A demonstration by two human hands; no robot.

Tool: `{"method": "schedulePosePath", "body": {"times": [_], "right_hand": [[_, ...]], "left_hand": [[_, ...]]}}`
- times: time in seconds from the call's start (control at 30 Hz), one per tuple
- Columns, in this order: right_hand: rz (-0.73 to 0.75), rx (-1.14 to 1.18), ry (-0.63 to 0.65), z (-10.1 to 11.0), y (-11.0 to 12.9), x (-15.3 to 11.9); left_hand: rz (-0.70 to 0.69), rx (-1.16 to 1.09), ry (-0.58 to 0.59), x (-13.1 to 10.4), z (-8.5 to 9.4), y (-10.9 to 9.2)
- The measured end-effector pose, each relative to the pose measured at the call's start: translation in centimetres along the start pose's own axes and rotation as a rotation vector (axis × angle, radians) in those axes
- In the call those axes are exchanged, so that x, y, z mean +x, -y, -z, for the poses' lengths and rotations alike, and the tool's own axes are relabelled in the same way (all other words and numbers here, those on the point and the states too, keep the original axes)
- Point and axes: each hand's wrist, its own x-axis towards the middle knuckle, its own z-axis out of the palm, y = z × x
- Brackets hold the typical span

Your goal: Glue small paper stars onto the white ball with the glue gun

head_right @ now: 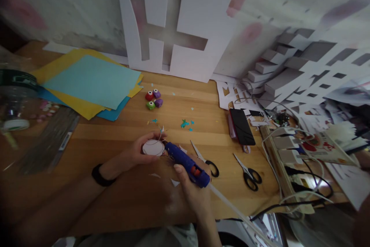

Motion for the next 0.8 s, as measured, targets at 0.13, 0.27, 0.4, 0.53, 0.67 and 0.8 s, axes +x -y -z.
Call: {"method": "schedulePosePath", "body": {"times": [0.13, 0.27, 0.4, 0.53, 0.67, 0.8], "right_hand": [[0.017, -0.018, -0.048, 0.01, -0.12, -0.08], [-0.002, -0.02, -0.048, 0.14, -0.12, -0.2], [-0.007, 0.003, 0.01, 0.21, 0.17, -0.24], [-0.025, 0.019, -0.007, 0.1, 0.36, -0.32], [-0.011, 0.019, 0.023, 0.09, 0.41, -0.32], [0.029, 0.005, 0.039, 0.2, 0.59, -0.33]], "left_hand": [[0.013, 0.0, -0.011, -0.06, -0.07, -0.19], [0.017, 0.006, -0.024, -0.17, -0.08, -0.26], [0.021, 0.023, -0.028, -0.2, -0.01, -0.15], [0.023, 0.035, -0.042, -0.22, -0.03, -0.17], [0.016, 0.064, -0.045, -0.27, -0.15, -0.41], [-0.001, 0.084, -0.054, -0.25, -0.18, -0.54]]}}
